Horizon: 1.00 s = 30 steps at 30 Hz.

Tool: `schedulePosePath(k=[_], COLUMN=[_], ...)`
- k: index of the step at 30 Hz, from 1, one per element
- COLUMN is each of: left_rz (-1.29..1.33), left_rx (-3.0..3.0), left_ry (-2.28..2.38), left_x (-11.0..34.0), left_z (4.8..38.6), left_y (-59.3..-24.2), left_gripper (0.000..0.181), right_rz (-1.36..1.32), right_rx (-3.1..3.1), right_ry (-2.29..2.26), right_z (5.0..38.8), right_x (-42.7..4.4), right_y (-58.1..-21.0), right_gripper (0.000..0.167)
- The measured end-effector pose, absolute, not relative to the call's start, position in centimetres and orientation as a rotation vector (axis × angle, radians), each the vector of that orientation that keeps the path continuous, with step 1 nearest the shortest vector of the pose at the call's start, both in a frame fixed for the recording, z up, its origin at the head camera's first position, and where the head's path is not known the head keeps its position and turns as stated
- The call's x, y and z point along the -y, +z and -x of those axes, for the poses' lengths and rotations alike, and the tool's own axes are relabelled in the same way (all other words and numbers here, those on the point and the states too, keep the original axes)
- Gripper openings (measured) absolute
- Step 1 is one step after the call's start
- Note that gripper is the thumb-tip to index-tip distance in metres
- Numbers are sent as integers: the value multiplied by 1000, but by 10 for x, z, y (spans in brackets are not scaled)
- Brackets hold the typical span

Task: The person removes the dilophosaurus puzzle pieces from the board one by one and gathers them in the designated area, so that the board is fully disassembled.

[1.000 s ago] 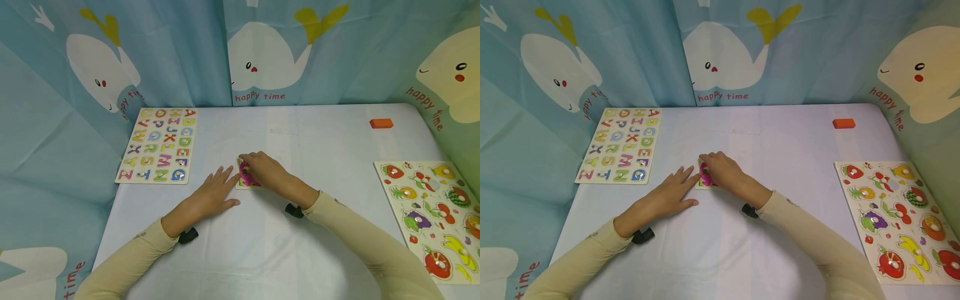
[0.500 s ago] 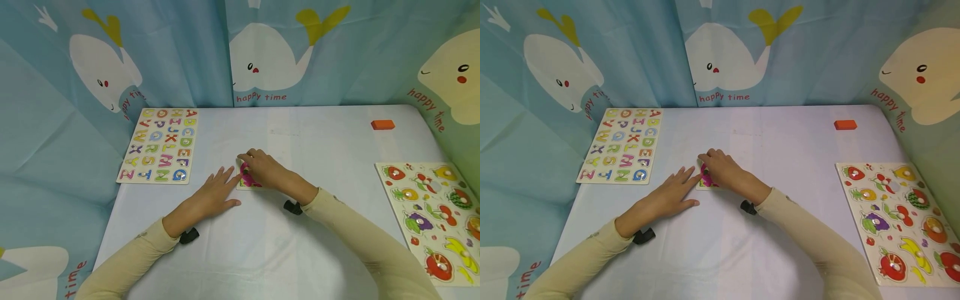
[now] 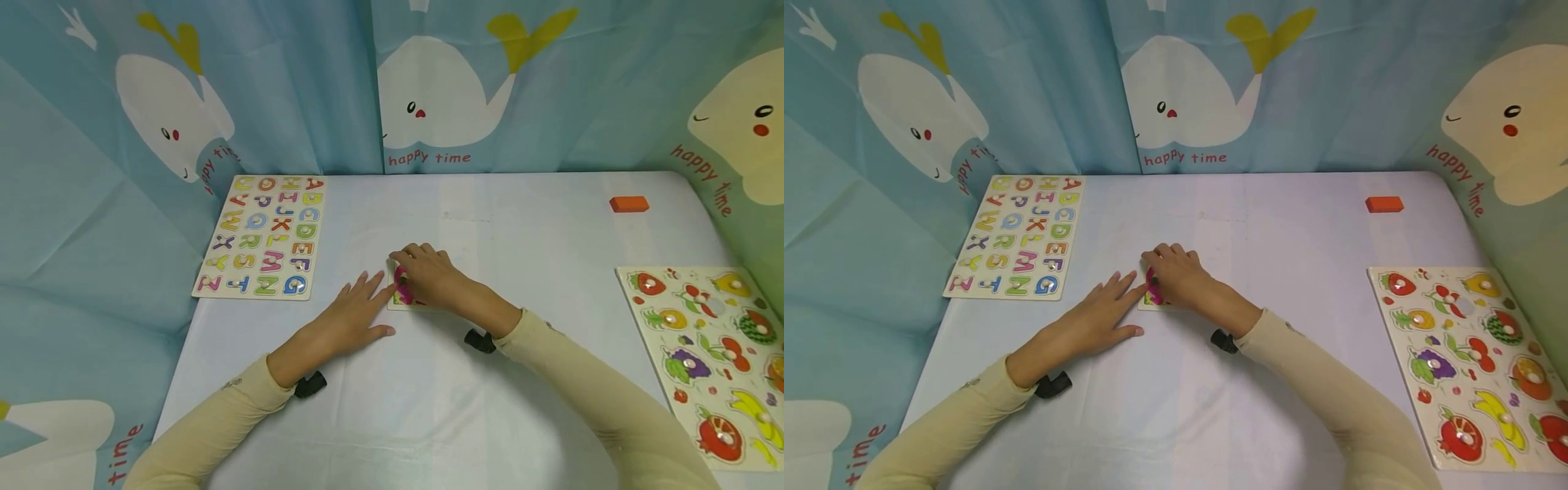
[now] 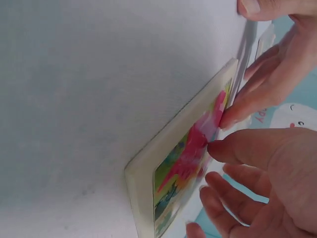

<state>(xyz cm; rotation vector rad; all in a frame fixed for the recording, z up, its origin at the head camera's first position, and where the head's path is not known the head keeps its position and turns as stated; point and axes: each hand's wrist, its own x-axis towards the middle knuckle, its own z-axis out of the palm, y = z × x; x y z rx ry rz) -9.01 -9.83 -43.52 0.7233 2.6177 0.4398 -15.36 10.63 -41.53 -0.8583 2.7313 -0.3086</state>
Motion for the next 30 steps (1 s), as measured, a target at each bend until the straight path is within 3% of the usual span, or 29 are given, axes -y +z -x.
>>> schedulePosePath(k=[15,24,30], left_rz=[-717,-728,-723], left_rx=[-2615,-2612,-2621], left_ry=[462,454,435], left_x=[98,97,97], left_z=[90,91,90], left_y=[-433,-432,-433], left_gripper=[80,80,79], right_rz=[888,1067,979], right_rx=[-2844,-2889,-2822], right_ry=[-192,-141,-122], right_z=[149,149,152], right_x=[-106,-107,-105], right_y=[-414,-415,-412], right_gripper=[60,55,56])
